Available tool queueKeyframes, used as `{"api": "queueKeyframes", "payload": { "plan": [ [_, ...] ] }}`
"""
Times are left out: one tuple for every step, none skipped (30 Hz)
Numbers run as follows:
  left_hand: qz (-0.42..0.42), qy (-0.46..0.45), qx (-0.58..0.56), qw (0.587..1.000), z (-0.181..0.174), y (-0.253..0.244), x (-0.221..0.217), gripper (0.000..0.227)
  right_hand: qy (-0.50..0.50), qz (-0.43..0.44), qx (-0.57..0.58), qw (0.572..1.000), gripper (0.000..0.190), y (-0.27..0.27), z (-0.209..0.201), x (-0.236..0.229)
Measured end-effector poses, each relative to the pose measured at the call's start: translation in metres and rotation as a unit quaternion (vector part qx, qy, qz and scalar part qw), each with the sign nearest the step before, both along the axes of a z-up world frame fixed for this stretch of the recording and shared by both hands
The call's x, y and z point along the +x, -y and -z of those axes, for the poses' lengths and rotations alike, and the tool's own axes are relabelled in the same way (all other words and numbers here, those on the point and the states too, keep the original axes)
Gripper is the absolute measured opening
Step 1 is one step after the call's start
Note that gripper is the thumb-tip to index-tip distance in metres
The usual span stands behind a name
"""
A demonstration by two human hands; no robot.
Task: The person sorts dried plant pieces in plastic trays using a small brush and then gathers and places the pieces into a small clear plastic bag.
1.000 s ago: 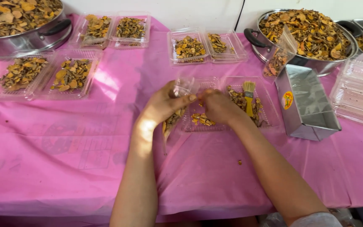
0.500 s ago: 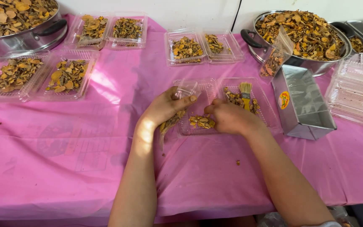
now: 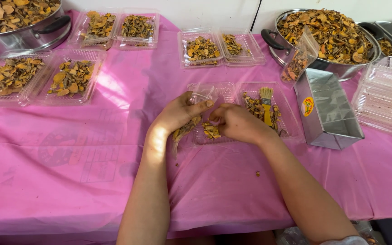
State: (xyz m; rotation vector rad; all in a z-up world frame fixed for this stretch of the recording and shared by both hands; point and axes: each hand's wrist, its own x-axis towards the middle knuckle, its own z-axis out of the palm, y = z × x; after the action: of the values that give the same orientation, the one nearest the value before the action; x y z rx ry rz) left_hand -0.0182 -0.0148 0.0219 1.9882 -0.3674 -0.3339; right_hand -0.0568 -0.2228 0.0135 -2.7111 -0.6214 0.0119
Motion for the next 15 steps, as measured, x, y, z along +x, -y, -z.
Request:
{"api": "queueKeyframes", "payload": {
  "plan": [
    [0.001,0.004,0.004,1.0,-0.002,0.0,-0.001,0.092,-0.004,0.001,0.018,1.0,0.03,0.001,-0.003,0.0],
    [0.003,0.008,0.008,1.0,-0.003,-0.001,-0.002,0.091,-0.008,0.001,0.037,0.999,0.032,0.002,-0.006,0.0],
    [0.002,0.008,0.008,1.0,-0.006,-0.001,-0.005,0.091,-0.008,0.001,0.036,0.999,0.032,-0.001,-0.011,-0.006],
    [0.002,0.006,0.006,1.0,-0.008,0.0,-0.007,0.094,-0.021,-0.021,0.026,0.999,0.045,-0.003,-0.016,-0.013],
    [0.002,0.005,0.005,1.0,-0.012,0.0,-0.009,0.096,-0.034,-0.044,0.017,0.998,0.06,-0.006,-0.021,-0.019],
    [0.002,0.006,0.005,1.0,-0.012,0.001,-0.009,0.096,-0.033,-0.043,0.018,0.998,0.06,0.0,-0.007,-0.011],
    [0.001,0.005,0.005,1.0,-0.012,0.001,-0.009,0.094,-0.012,-0.067,-0.015,0.998,0.066,0.005,0.008,-0.003],
    [0.001,0.004,0.006,1.0,-0.012,0.001,-0.01,0.093,0.009,-0.09,-0.048,0.995,0.073,0.011,0.023,0.004],
    [0.001,0.004,0.005,1.0,-0.011,0.001,-0.008,0.093,0.009,-0.09,-0.048,0.995,0.073,0.008,0.022,0.002],
    [0.0,0.004,0.008,1.0,-0.009,0.001,-0.007,0.093,0.008,-0.099,-0.056,0.994,0.064,0.006,0.022,0.0],
    [-0.001,0.005,0.011,1.0,-0.008,0.001,-0.005,0.092,0.009,-0.108,-0.065,0.992,0.055,0.004,0.021,-0.001],
    [-0.002,0.006,0.01,1.0,-0.01,0.001,-0.005,0.092,0.009,-0.109,-0.066,0.992,0.055,0.002,0.023,0.003],
    [0.001,0.002,0.011,1.0,-0.01,0.001,-0.006,0.091,0.007,-0.105,-0.056,0.993,0.049,0.0,0.027,0.005],
    [0.003,-0.002,0.012,1.0,-0.011,0.001,-0.007,0.089,0.005,-0.1,-0.046,0.994,0.044,-0.001,0.031,0.007],
    [0.004,-0.002,0.012,1.0,-0.009,0.001,-0.005,0.089,0.005,-0.1,-0.046,0.994,0.044,-0.002,0.036,0.01]
  ]
}}
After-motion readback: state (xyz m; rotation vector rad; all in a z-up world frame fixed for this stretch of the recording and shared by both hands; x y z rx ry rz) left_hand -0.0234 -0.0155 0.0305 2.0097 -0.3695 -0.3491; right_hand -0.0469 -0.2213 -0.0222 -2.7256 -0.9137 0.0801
